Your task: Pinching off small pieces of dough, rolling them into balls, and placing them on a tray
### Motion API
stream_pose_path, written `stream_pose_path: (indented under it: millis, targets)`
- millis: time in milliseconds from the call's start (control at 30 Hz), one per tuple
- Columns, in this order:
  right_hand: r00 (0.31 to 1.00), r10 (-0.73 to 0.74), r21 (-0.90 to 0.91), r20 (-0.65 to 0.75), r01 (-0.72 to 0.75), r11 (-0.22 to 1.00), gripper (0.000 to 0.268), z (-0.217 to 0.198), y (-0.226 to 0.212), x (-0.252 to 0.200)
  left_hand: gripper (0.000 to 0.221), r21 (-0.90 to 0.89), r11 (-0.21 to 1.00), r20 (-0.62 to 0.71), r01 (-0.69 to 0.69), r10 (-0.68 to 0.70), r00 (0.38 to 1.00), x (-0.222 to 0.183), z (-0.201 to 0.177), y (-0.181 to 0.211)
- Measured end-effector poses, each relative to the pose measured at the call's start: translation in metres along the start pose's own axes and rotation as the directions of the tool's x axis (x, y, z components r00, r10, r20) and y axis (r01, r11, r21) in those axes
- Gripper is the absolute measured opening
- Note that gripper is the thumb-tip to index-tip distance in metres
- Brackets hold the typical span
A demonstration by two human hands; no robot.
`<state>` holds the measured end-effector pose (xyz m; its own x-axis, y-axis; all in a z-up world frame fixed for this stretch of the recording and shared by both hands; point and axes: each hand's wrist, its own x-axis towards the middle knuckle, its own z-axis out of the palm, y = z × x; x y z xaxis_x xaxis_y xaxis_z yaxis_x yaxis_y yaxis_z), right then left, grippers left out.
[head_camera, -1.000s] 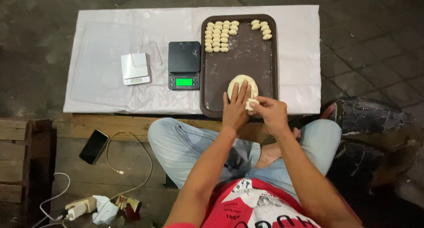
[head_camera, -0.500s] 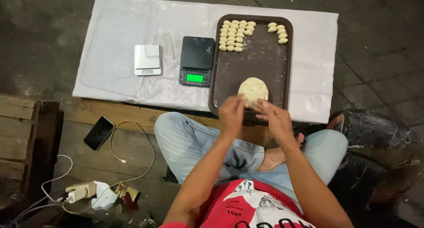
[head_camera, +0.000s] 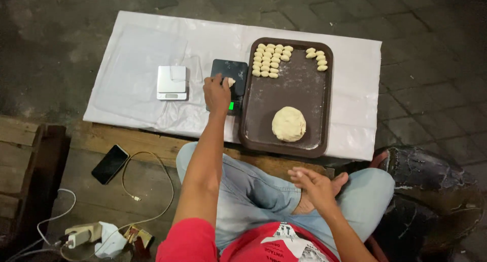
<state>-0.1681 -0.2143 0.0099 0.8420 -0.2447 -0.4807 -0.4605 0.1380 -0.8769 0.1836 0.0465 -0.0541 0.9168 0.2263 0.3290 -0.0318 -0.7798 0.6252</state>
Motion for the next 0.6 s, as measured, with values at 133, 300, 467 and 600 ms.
stream_pose_path:
  millis: [133, 300, 467, 600]
  targets:
    - [0.999, -0.002, -0.075, 0.04, 0.005, 0.997, 0.035, 0.001, -0.019, -0.023, 0.028, 0.094, 0.962, 0.319, 0.258, -0.274, 0.907, -0.01, -0.043, 0.037]
    - [0.936, -0.346, -0.186, -0.068, 0.329, 0.926, 0.03, 0.022, -0.056, -0.02, 0.005, -0.347, 0.879, 0.265, 0.327, -0.243, 0.933, -0.067, -0.028, 0.049]
    - [0.595, -0.803, -0.394, 0.027, 0.745, 0.538, 0.045, 0.043, -0.114, -0.021, 0.017, -0.411, 0.749, 0.656, 0.519, -0.152, 0.739, -0.192, -0.071, 0.107]
    - [0.603, -0.797, -0.393, 0.044, 0.744, 0.541, 0.043, 0.043, -0.113, -0.018, 0.015, -0.485, 0.548, 0.749, 0.682, -0.142, 0.647, -0.226, -0.124, 0.147]
